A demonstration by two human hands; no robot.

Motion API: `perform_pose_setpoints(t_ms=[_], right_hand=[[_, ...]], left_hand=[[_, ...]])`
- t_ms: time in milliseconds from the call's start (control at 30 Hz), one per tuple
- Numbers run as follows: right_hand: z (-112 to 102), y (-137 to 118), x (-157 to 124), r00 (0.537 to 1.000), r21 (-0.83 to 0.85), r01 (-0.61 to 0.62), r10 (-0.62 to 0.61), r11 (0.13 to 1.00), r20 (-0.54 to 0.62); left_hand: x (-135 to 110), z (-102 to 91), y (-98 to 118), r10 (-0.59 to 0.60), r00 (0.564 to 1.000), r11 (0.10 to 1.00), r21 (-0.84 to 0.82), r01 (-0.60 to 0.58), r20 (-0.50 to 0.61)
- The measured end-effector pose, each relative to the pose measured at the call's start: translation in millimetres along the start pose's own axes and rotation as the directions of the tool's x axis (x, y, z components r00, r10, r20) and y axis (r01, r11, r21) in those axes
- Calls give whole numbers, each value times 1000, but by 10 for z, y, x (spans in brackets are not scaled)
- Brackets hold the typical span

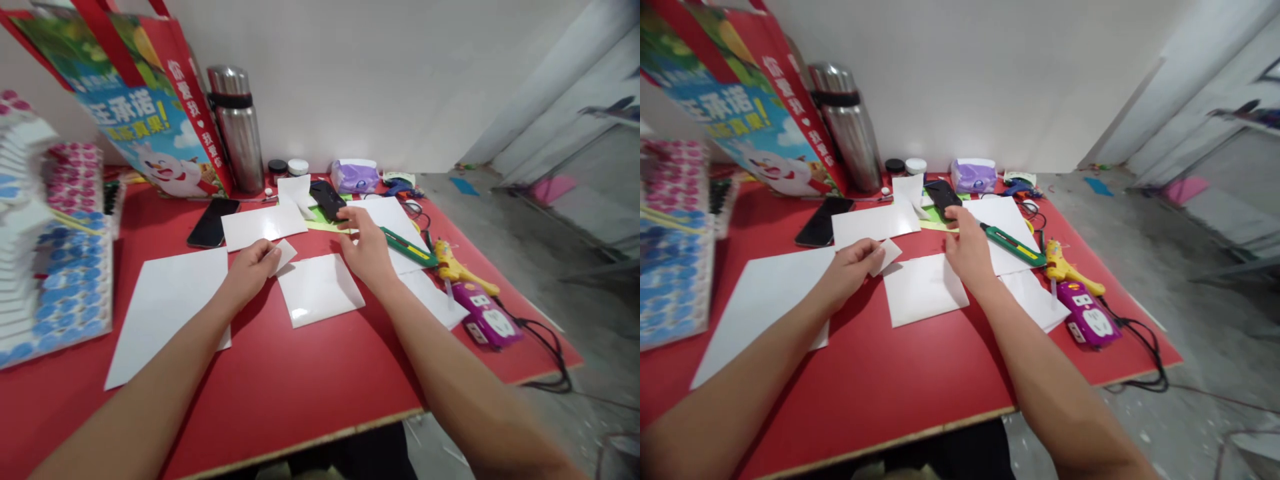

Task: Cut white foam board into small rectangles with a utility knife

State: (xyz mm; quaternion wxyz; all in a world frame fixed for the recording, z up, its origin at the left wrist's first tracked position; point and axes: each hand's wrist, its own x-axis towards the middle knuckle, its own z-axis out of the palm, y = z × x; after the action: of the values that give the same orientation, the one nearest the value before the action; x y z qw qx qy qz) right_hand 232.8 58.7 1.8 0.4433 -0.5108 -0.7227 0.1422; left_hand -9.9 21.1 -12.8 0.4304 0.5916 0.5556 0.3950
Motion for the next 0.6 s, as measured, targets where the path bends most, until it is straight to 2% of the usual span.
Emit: perform_pose_setpoints(t_ms=[100, 200, 300, 367, 467, 600], right_hand=[[-121, -18, 5, 988, -62, 79, -70, 995, 138], [-173, -111, -31, 951, 25, 74, -79, 997, 300], [-140, -204, -87, 887, 123, 51, -102, 991, 451], [-88, -235, -116, 830, 135, 92, -151, 987, 537], [-13, -234, -129, 759, 87, 231, -235, 969, 607], [26, -180, -105, 735, 3, 348, -275, 938, 620]], left_hand=[[-8, 4, 7, 21, 999, 1000, 18, -22, 35], [-27, 45, 40, 156, 984, 975, 147, -167, 87], [-31, 114, 42, 311, 938, 885, 313, -346, 156], [-27, 151, 22, 355, 916, 826, 395, -401, 187], [-27, 162, -4, 356, 910, 788, 457, -414, 210], [-68, 102, 39, 259, 952, 843, 442, -306, 166]])
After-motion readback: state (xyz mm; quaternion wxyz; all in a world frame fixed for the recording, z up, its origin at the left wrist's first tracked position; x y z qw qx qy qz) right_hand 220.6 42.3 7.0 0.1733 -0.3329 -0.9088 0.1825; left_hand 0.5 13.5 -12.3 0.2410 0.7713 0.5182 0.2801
